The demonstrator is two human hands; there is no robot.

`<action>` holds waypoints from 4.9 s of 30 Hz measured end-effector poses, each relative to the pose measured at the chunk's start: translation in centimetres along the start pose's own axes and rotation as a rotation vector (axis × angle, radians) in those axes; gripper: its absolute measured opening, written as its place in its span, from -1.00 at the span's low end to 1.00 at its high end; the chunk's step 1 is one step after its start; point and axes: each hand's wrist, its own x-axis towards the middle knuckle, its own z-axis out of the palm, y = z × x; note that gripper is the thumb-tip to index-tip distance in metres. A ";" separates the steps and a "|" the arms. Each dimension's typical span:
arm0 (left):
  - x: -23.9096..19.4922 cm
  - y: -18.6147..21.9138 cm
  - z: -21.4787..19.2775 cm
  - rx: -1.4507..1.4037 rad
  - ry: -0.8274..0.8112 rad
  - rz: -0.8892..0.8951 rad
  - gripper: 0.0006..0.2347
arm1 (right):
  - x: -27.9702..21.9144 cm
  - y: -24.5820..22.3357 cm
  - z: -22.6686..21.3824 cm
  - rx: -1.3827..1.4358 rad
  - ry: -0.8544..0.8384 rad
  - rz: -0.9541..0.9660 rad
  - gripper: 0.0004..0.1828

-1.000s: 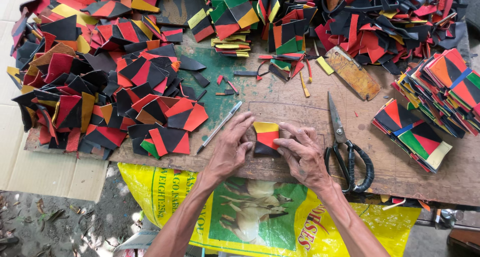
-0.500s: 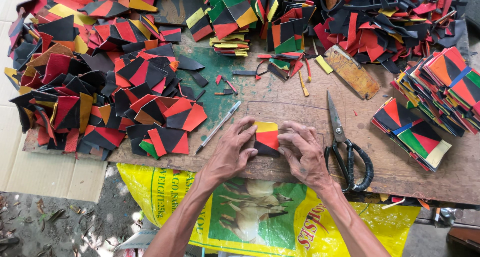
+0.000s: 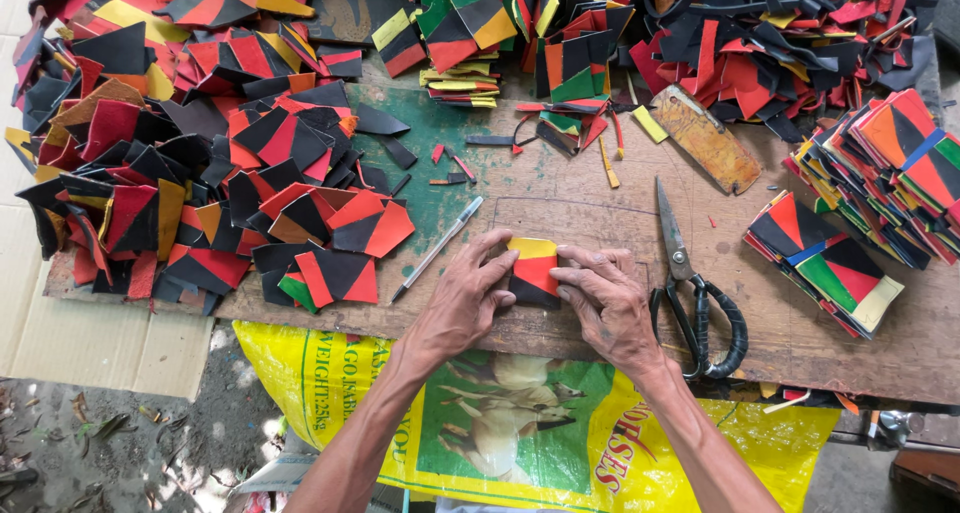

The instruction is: The person assembles small, multi-colored geometric tiles by hand, using scissors to trim edges and a wooden block to press the pieces together. The person repeatedly picks up tiles, aligns them, cuts them, and stacks the finished units on the table.

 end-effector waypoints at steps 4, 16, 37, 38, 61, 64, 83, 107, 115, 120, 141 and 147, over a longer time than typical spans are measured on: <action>0.0 0.9 -0.6 0.013 0.019 0.008 -0.52 | -0.2 -0.1 0.2 -0.048 0.003 -0.030 -0.70; 2.3 1.8 -1.0 -0.680 -0.044 -0.663 -0.66 | -0.3 0.4 0.3 -0.045 -0.008 -0.025 -0.75; 0.9 2.2 -0.8 0.044 0.167 -0.255 -0.66 | -0.1 -0.5 -0.3 -0.127 -0.076 -0.073 -0.57; 0.7 2.5 -0.4 0.097 0.174 -0.201 -0.60 | -0.1 -0.7 -0.3 -0.135 -0.075 -0.072 -0.57; 0.3 0.9 0.9 0.370 -0.189 0.141 -0.45 | -5.2 -0.9 -6.7 -0.330 0.247 0.304 -0.66; 0.4 0.8 0.9 0.372 -0.200 0.141 -0.48 | -7.2 -0.1 -7.4 -0.471 0.198 0.345 -0.53; -0.7 1.7 1.9 0.439 -0.013 0.188 -0.55 | -6.3 3.8 -0.7 -0.156 0.323 0.006 -0.75; 25.3 -3.5 1.9 0.638 0.241 0.084 -0.58 | 1.3 -0.7 0.7 -0.015 0.072 0.018 -0.62; 26.2 -5.8 2.7 0.869 0.314 0.205 -0.52 | 1.7 -0.5 0.8 -0.035 0.071 0.035 -0.64; 26.0 -5.5 2.8 0.856 0.307 0.170 -0.60 | 1.6 -0.7 0.5 -0.045 0.064 0.022 -0.65; 7.7 2.4 0.6 -0.894 0.276 -0.551 -0.77 | 0.9 -1.8 -0.6 0.443 0.252 0.458 -0.74; 3.3 6.0 4.4 -0.696 0.093 -0.528 -0.75 | -1.0 0.5 -2.8 0.750 0.355 0.599 -0.64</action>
